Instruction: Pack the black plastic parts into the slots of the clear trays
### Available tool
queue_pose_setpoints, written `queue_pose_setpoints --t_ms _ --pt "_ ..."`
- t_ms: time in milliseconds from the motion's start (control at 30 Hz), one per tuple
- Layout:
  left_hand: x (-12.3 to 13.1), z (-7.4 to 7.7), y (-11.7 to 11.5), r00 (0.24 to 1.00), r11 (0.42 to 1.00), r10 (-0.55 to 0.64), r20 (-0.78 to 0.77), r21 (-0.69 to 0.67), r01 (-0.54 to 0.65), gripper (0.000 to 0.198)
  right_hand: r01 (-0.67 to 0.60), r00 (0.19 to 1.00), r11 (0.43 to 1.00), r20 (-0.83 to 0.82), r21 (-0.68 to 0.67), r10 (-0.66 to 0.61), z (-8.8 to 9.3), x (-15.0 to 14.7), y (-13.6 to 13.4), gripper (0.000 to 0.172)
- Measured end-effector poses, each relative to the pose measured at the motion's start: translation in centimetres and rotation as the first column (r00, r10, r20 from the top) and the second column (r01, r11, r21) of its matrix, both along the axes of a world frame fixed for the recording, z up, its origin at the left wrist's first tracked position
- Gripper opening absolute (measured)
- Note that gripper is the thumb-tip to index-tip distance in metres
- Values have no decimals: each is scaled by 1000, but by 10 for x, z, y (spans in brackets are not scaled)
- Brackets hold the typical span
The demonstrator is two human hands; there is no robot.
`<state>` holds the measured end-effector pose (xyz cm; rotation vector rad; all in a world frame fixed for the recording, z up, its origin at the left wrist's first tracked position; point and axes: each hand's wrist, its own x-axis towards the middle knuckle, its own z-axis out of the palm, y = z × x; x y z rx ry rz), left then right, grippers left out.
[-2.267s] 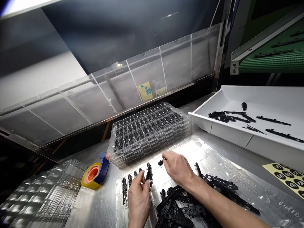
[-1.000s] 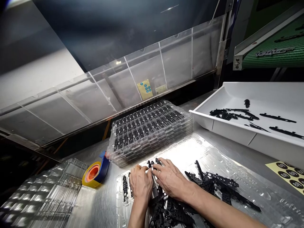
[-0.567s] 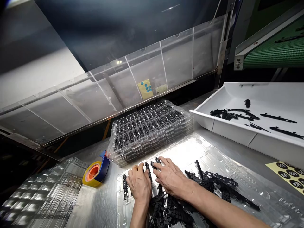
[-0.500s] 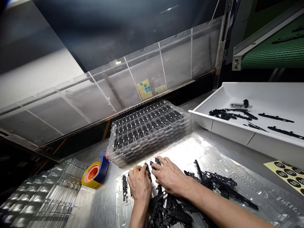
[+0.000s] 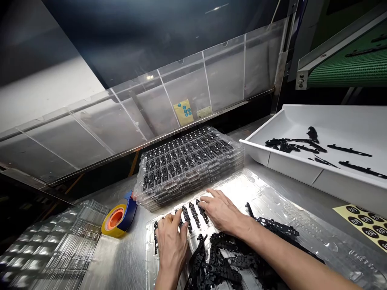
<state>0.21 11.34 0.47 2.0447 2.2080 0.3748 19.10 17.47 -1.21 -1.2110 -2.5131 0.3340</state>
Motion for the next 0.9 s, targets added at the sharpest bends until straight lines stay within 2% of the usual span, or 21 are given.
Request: queue_pose_setpoints --t_ms 100,233,333,400,533,633,700,767,833,900 --pt "-4 1 -24 995 998 -55 88 12 54 33 -6 1000 1000 4 -2 6 4 12 -5 28" --pt "3 -4 -48 981 994 -73 178 -72 87 27 -3 1000 1000 29 -28 3 4 7 -8 19" --pt "12 -7 -54 966 988 -65 252 -121 98 27 1 998 999 57 -38 1 2 -5 -3 13" --pt "16 -9 -56 962 986 -54 269 -140 95 29 -12 998 999 53 -40 14 3 -10 2 15" --pt "21 -14 -63 959 991 -31 283 -118 66 29 -54 998 997 40 -53 56 8 -12 4 16" --pt "23 -19 -70 944 998 -28 329 -42 44 25 -72 997 993 -24 -95 70 13 -4 -12 19" --pt "23 -22 -74 909 999 -38 416 34 26 24 -94 987 972 -150 -215 62 18 6 -30 29" --pt "23 -25 -76 846 995 -82 527 90 40 24 -184 958 919 -272 -348 89 22 16 -49 39" --pt "22 -26 -77 781 990 -139 609 107 93 25 -248 935 883 -335 -399 112 26 22 -64 36" --pt "23 -28 -78 742 982 -188 644 114 149 27 -234 929 886 -361 -401 82 29 24 -75 32"
